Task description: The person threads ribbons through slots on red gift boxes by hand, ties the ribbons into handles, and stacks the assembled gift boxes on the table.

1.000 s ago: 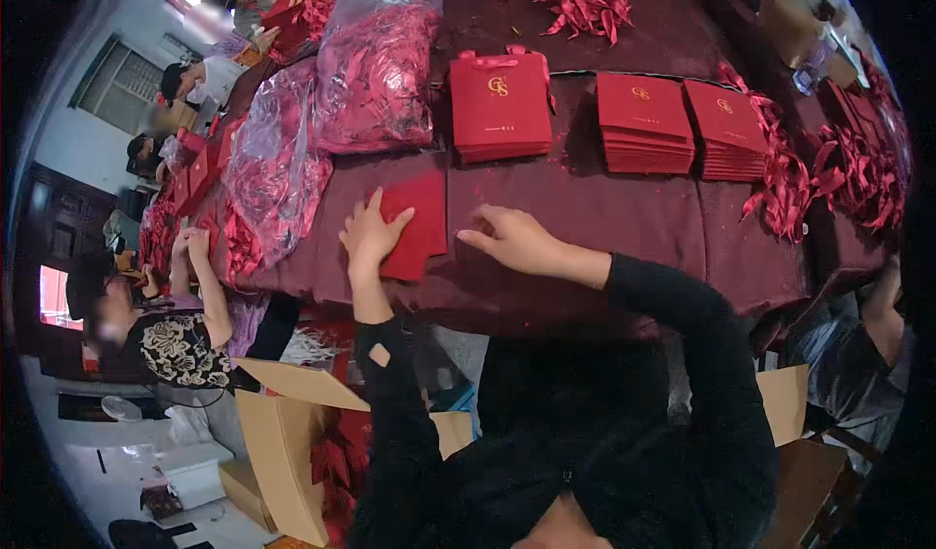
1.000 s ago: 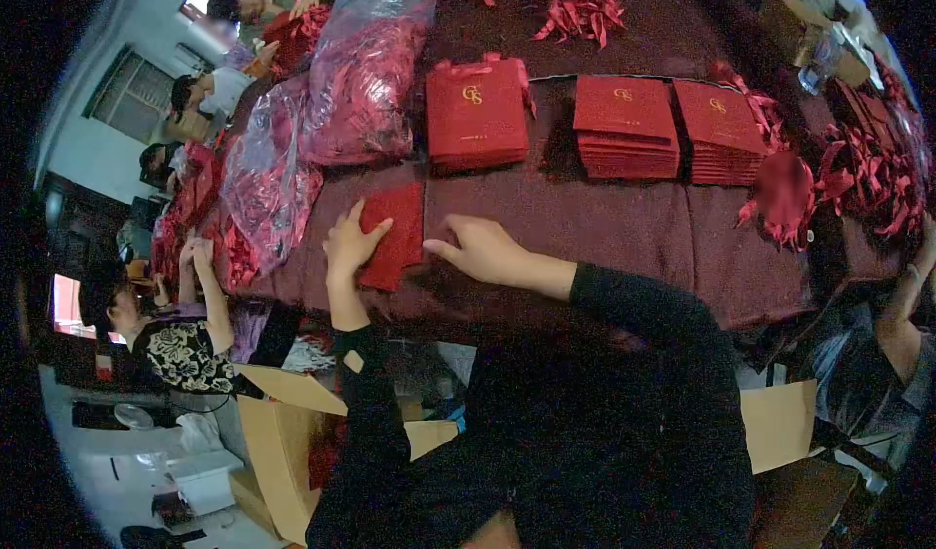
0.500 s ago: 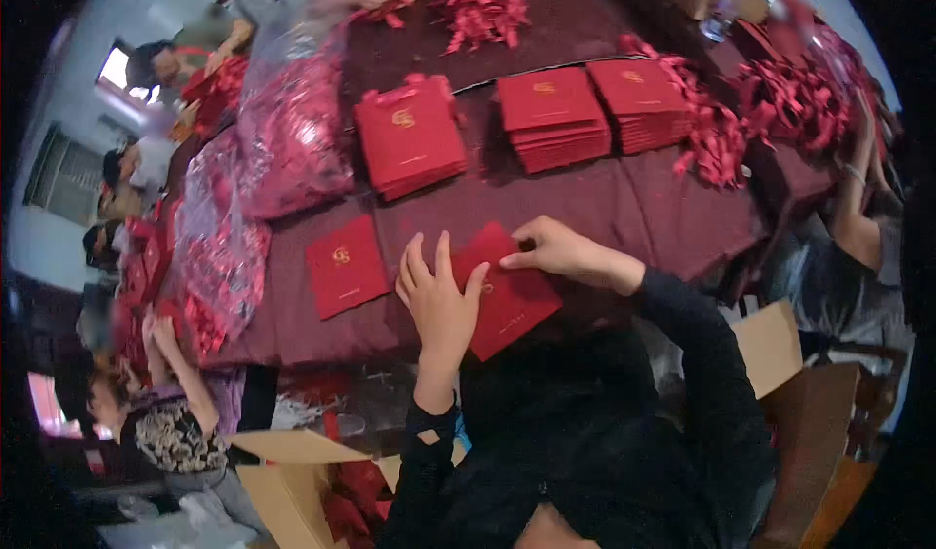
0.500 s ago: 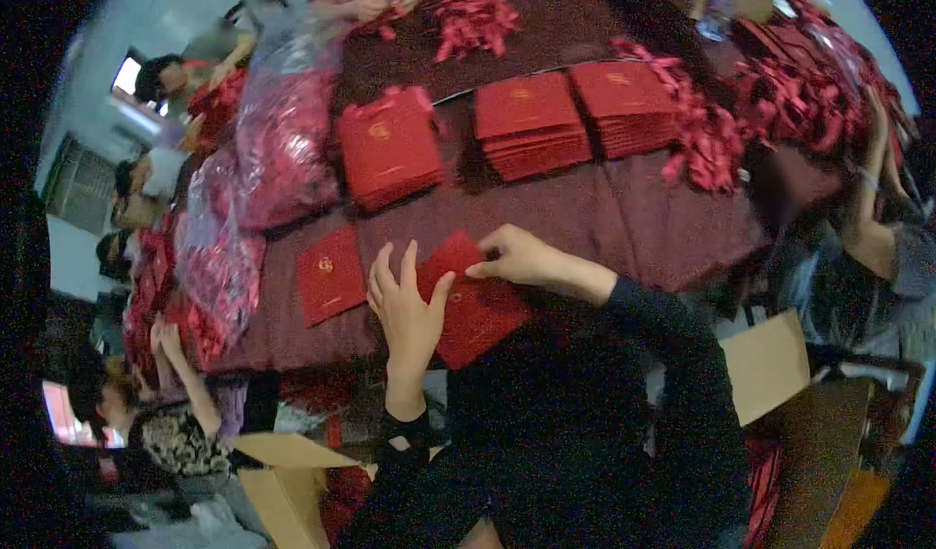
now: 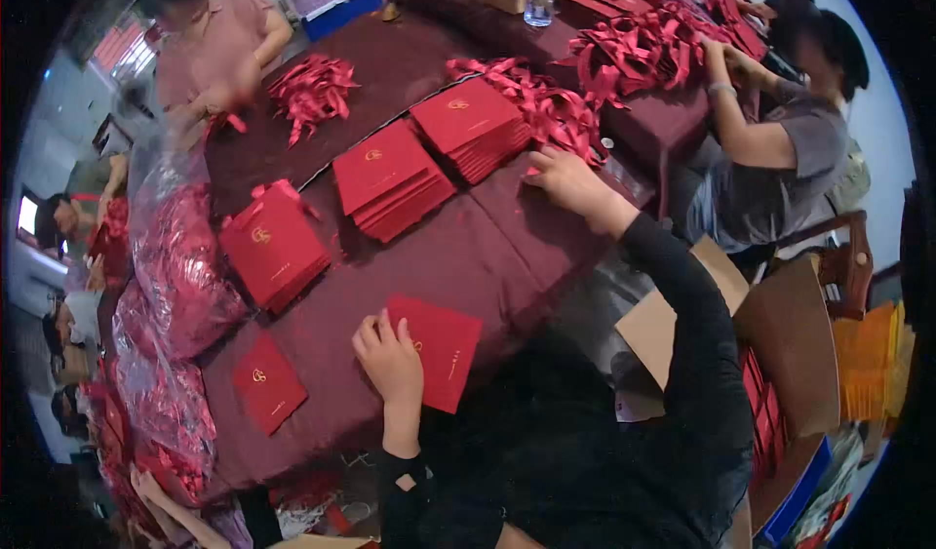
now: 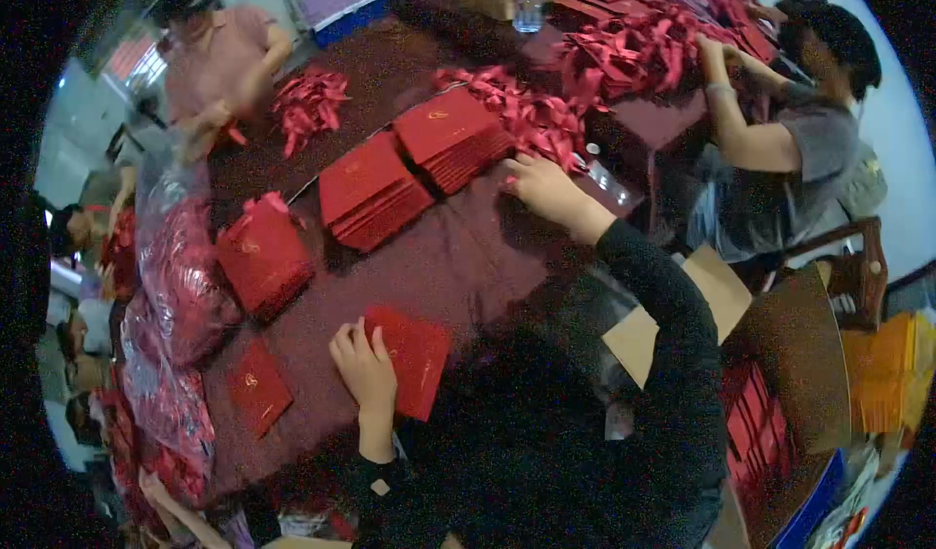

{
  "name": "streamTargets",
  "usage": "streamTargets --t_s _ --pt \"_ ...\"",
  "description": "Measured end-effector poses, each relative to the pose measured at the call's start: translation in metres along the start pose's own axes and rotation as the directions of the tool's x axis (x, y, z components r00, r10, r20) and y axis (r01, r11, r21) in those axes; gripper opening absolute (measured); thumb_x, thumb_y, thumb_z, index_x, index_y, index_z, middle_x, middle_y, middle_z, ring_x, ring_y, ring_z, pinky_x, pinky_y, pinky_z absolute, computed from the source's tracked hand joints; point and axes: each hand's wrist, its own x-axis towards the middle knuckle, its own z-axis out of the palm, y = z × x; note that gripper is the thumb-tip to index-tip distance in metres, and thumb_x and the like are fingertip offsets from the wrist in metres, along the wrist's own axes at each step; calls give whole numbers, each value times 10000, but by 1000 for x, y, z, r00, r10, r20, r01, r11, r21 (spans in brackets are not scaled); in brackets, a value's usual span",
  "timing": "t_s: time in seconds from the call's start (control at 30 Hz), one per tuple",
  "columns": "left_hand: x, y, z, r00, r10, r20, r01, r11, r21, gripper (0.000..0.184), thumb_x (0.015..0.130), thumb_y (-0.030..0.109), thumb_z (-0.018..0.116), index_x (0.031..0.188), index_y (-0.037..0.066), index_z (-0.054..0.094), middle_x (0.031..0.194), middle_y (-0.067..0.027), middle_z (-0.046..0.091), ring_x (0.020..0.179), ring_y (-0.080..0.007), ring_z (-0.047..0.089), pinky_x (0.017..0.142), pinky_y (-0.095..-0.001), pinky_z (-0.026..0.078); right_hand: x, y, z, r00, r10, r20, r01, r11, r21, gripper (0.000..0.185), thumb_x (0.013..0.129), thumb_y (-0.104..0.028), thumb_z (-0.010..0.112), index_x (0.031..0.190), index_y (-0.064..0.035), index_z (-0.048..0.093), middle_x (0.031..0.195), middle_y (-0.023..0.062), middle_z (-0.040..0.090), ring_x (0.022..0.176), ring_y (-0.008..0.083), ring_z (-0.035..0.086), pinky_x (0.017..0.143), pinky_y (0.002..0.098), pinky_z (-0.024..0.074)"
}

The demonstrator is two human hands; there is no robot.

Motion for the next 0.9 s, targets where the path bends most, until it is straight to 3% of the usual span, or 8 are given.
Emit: streamTargets --t_s 0.13,0.17,0.23,0.3,0.33,0.37,0.5,0.9 --pt "-5 -3 1 997 -3 76 -5 995 99 368 876 259 587 1112 -22 560 1042 -179 558 922 -336 524 804 -419 447 1 13 3 998 -55 1 55 990 127 156 763 -81 544 871 -62 655 905 111 574 877 272 585 741 348 497" --pt "-6 -3 4 998 27 51 -35 988 153 404 866 307 593 1098 -23 566 1011 -168 565 899 -324 528 784 -415 451 3 19 13 960 258 109 -274 786 554 165 821 -69 511 916 -37 642 958 99 594 906 227 585 784 315 483" --pt "-5 4 0 995 -103 -20 104 983 149 500 834 422 601 1036 -35 592 963 -147 560 900 -298 518 777 -376 451 7 51 29 984 167 -59 -106 823 558 163 913 -60 500 997 25 611 1028 78 621 959 174 582 876 293 457" --pt "-3 6 -15 993 -100 62 92 988 123 579 875 496 552 1030 -59 606 951 -154 571 882 -286 523 779 -377 467 39 58 -16 886 462 39 -230 364 902 213 945 -102 529 1120 7 585 1131 90 605 1059 190 564 941 321 436" --pt "-5 3 -6 996 -90 29 84 983 160 588 873 498 554 1030 -66 604 960 -160 568 892 -290 520 784 -377 470 48 60 -32 865 497 -63 -102 297 949 267 964 -124 514 1207 -27 566 1194 92 590 1112 199 549 985 337 427" --pt "-7 1 3 998 -60 10 57 981 187 598 871 501 555 1030 -73 603 970 -166 566 901 -293 516 789 -377 473 42 133 22 681 719 138 58 -240 969 370 978 -145 481 1336 -53 469 1255 97 563 1157 194 535 1014 344 422" --pt "-10 -1 -1 998 -63 -24 65 988 138 595 863 490 567 1049 -74 595 1041 -191 553 982 -323 501 857 -418 462 43 97 -44 642 766 28 -138 80 987 342 974 -136 487 1302 -40 481 1207 101 575 1107 195 551 972 338 437" --pt "-6 -6 7 993 -106 57 112 987 -118 522 882 360 595 1165 -66 494 1049 -206 563 989 -329 529 817 -415 482 30 -11 -185 832 553 39 -278 356 892 264 961 -110 504 1202 -2 517 1061 112 612 956 197 598 848 319 485"
